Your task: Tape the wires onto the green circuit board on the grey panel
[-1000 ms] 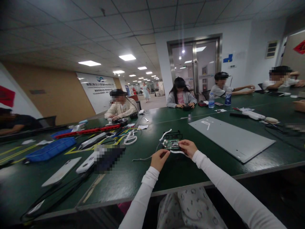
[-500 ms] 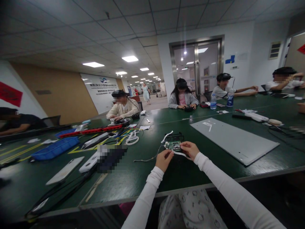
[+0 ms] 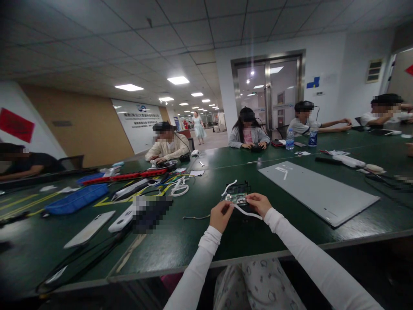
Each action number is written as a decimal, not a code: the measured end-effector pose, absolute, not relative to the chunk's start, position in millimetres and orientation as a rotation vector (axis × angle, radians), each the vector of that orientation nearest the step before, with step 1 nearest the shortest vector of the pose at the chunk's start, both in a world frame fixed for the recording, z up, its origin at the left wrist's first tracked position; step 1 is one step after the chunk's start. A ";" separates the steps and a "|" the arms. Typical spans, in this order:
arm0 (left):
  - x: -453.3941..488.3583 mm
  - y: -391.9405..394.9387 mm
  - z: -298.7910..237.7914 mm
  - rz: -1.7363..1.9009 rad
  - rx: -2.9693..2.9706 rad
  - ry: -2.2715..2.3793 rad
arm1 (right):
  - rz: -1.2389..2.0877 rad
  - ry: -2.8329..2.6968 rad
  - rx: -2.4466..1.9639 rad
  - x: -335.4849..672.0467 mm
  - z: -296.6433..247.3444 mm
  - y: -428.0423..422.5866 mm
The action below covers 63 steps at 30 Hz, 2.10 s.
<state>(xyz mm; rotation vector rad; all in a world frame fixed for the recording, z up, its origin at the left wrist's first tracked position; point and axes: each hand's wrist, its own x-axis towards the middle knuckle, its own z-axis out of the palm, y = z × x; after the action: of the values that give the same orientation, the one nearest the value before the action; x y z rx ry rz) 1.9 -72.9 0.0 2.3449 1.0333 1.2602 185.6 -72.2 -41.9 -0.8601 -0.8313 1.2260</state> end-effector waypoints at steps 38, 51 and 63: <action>-152.4 -31.7 4.7 0.664 1.879 2.657 | 1.275 -0.839 -0.915 194.6 -50.2 -77.3; -154.7 -29.6 7.2 0.745 1.709 2.665 | 1.291 -0.863 -0.923 197.1 -51.1 -76.7; -146.2 -35.9 7.3 0.523 1.889 2.796 | 1.283 -0.877 -0.921 196.4 -50.4 -77.2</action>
<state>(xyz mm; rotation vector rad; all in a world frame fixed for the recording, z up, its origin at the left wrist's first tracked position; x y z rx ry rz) -146.2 -35.9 7.3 1.8888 2.7959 0.5229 196.4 -77.2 -50.4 -0.9213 -0.8767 1.2829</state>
